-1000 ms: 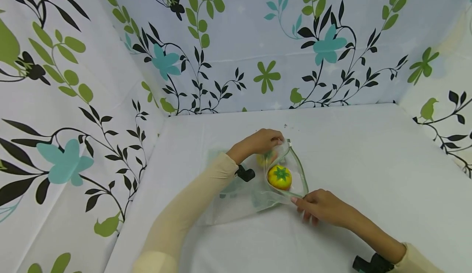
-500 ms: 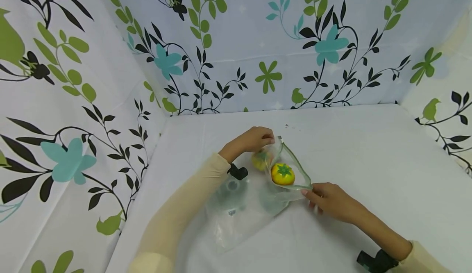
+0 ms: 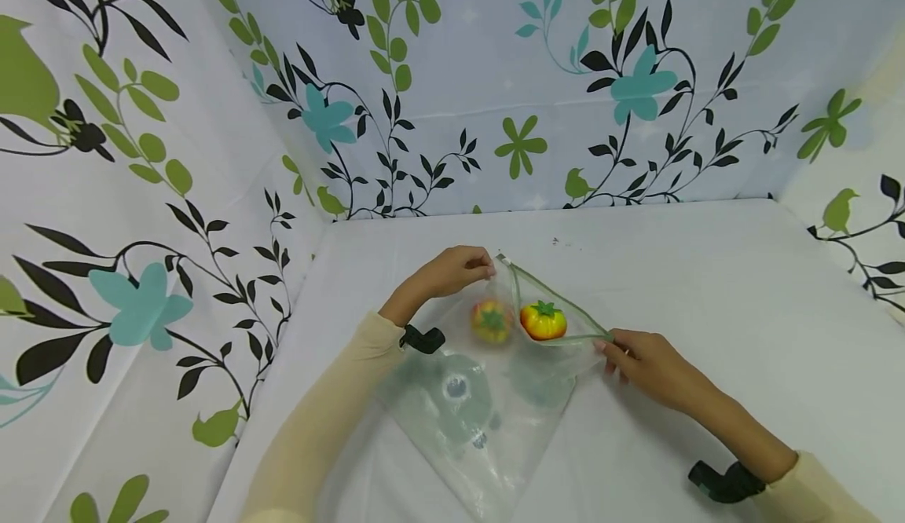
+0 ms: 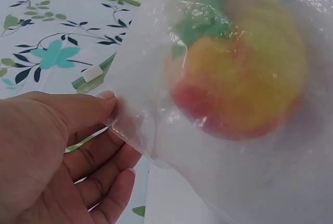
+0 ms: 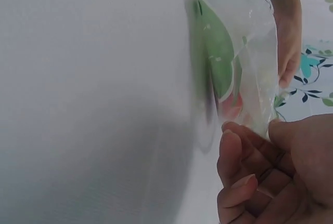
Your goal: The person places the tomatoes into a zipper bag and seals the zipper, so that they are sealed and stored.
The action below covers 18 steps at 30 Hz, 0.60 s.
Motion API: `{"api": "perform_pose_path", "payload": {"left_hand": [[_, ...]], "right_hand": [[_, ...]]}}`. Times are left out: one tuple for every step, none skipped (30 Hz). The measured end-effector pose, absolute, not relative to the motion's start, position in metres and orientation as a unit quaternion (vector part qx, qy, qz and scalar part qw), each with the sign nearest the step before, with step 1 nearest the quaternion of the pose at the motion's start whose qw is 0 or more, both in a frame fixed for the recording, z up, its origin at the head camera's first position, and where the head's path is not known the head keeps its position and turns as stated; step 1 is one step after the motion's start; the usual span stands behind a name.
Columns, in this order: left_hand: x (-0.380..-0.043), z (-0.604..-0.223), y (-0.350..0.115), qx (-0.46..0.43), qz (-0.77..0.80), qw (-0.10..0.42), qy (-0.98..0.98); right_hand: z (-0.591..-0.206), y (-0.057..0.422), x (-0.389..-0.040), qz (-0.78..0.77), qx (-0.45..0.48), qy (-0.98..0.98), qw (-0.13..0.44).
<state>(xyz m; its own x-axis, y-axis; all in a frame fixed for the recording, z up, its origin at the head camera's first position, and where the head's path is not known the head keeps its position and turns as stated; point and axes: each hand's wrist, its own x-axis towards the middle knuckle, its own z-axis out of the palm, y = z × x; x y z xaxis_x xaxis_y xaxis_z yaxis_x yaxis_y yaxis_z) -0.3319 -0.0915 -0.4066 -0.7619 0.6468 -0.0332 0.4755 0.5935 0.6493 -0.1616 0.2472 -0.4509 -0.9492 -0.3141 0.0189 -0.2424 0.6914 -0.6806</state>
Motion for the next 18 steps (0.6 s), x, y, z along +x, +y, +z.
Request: {"api": "perform_pose_path", "payload": {"left_hand": [[-0.33,-0.406,-0.095,0.317,0.328,0.134,0.879],[-0.328,-0.405,-0.098,0.317,0.336,0.134,0.877],[-0.326,-0.404,-0.1,0.318,0.345,0.135,0.873],[-0.324,-0.404,-0.103,0.319,0.353,0.133,0.87],[-0.322,-0.403,-0.106,0.32,0.361,0.132,0.866],[-0.321,-0.403,-0.108,0.319,0.369,0.131,0.863],[-0.319,-0.403,-0.11,0.319,0.379,0.129,0.859],[-0.317,-0.403,-0.113,0.318,0.388,0.127,0.856],[-0.315,-0.403,-0.114,0.317,0.396,0.123,0.853],[-0.313,-0.402,-0.116,0.316,0.402,0.119,0.851],[-0.311,-0.402,-0.117,0.316,0.409,0.117,0.848],[-0.309,-0.401,-0.117,0.316,0.414,0.115,0.846],[-0.306,-0.401,-0.117,0.318,0.417,0.112,0.844],[-0.304,-0.4,-0.117,0.32,0.419,0.109,0.843],[-0.302,-0.4,-0.117,0.323,0.421,0.106,0.841],[-0.301,-0.4,-0.117,0.325,0.424,0.104,0.839],[-0.299,-0.401,-0.117,0.326,0.426,0.1,0.838],[-0.298,-0.401,-0.117,0.326,0.431,0.096,0.836]], "right_hand": [[-0.449,0.248,-0.162,-0.363,-0.155,0.918,0.043],[-0.448,0.248,-0.162,-0.363,-0.16,0.917,0.037],[-0.446,0.248,-0.162,-0.364,-0.166,0.916,0.03],[-0.444,0.249,-0.162,-0.364,-0.172,0.915,0.024],[-0.442,0.249,-0.163,-0.364,-0.177,0.914,0.017],[-0.44,0.249,-0.163,-0.364,-0.182,0.914,0.01],[-0.439,0.25,-0.163,-0.363,-0.185,0.913,0.002],[-0.437,0.25,-0.163,-0.364,-0.187,0.913,-0.005],[-0.435,0.25,-0.163,-0.362,-0.188,0.913,-0.012],[-0.434,0.25,-0.164,-0.361,-0.188,0.913,-0.019],[-0.433,0.25,-0.164,-0.36,-0.187,0.914,-0.025],[-0.432,0.25,-0.165,-0.36,-0.186,0.914,-0.029],[-0.431,0.249,-0.165,-0.359,-0.186,0.914,-0.032],[-0.431,0.249,-0.166,-0.358,-0.185,0.914,-0.035],[-0.431,0.248,-0.167,-0.357,-0.186,0.915,-0.038],[-0.431,0.248,-0.168,-0.357,-0.187,0.914,-0.042],[-0.431,0.247,-0.168,-0.357,-0.188,0.914,-0.045],[-0.431,0.247,-0.169,-0.357,-0.189,0.914,-0.049]]}}
